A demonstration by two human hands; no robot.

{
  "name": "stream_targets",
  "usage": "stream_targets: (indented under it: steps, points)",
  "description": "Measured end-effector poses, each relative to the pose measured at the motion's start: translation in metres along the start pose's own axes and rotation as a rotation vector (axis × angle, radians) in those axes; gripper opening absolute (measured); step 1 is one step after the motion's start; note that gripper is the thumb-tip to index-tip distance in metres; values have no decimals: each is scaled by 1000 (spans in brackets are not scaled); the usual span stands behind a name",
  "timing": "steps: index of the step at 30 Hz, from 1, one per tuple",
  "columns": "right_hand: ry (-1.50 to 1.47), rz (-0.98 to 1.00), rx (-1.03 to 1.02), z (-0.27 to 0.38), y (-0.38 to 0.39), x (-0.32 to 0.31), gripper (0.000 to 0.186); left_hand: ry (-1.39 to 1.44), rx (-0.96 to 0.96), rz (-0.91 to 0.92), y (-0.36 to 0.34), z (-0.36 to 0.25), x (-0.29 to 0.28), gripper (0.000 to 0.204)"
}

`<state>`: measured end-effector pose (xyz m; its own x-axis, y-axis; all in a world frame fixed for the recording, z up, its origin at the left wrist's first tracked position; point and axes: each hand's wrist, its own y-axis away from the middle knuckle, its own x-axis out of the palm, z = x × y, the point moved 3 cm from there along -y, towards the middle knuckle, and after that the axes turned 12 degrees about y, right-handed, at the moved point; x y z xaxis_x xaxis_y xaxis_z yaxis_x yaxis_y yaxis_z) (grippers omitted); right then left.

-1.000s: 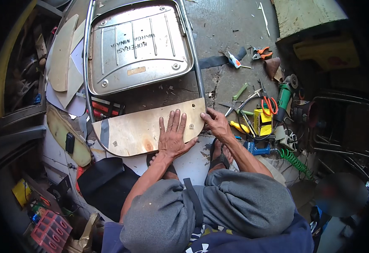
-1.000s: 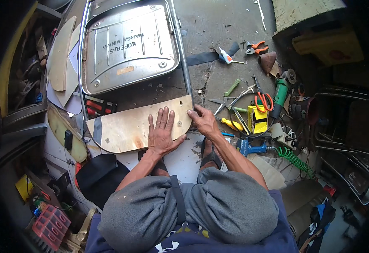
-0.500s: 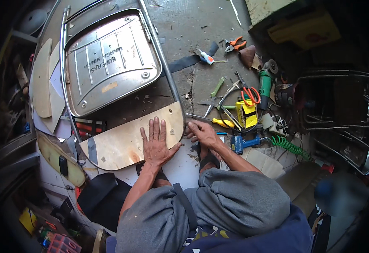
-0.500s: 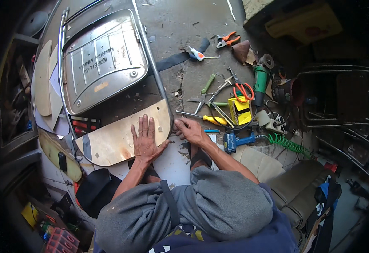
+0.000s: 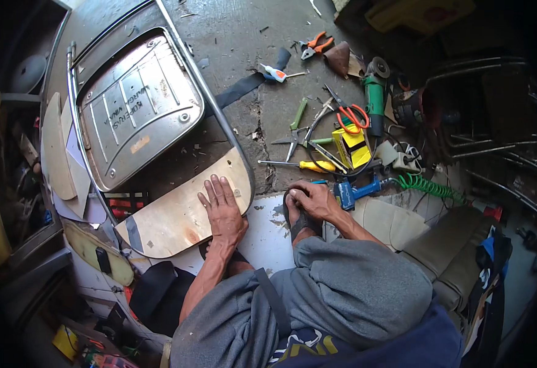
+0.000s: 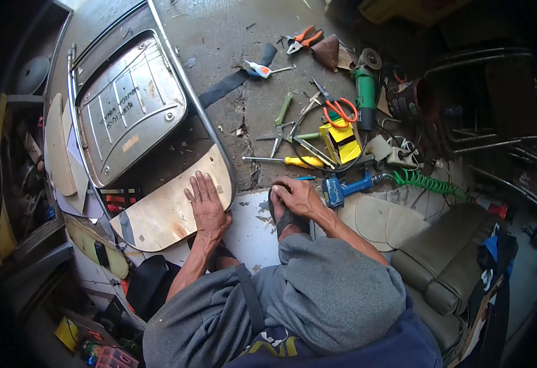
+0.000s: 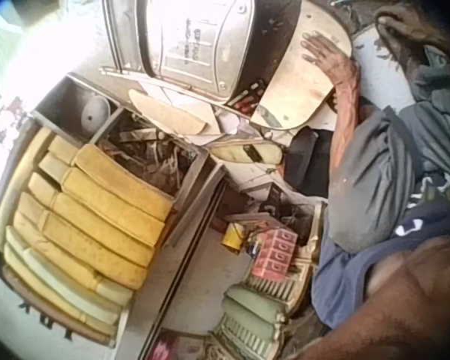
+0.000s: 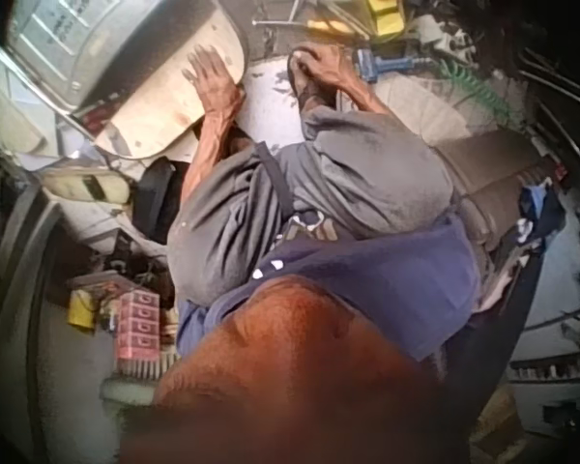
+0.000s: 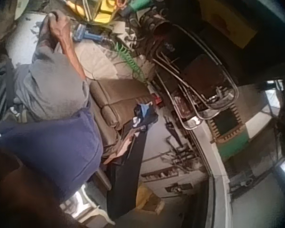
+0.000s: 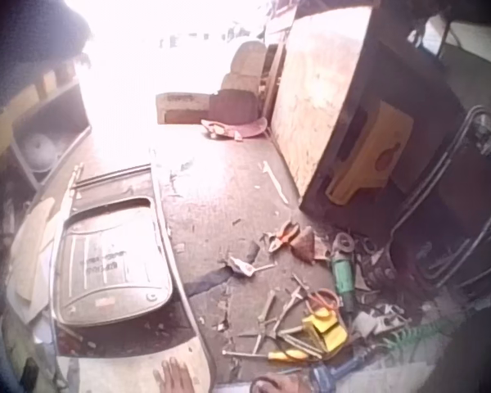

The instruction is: The person assembles a chair seat by positioning a wooden board onto a metal frame and securing it with a screwdriver.

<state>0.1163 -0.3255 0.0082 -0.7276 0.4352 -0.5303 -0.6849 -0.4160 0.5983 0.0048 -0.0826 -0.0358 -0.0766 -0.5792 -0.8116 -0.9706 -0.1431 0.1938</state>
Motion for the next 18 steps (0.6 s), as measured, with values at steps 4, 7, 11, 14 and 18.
stream_targets:
  steps: [4, 7, 11, 14, 18]
  points:
    - [78, -60, -30, -3, 23, -15, 33, 1, -21, 33, 5, -3, -39, 117]
    - [112, -243, -16, -29, 30, -18, 27, -30, -32, 13, 8, -13, -101, 113]
    - [227, -410, 21, -57, 26, -38, 26, -50, 9, -40, 5, -29, -188, 99]
    - [241, -421, 37, -42, 19, -49, 26, -89, 45, -78, 4, -34, -238, 93]
    - [263, -330, -91, -19, 1, -45, 27, -87, 59, -73, -3, -27, -258, 92]
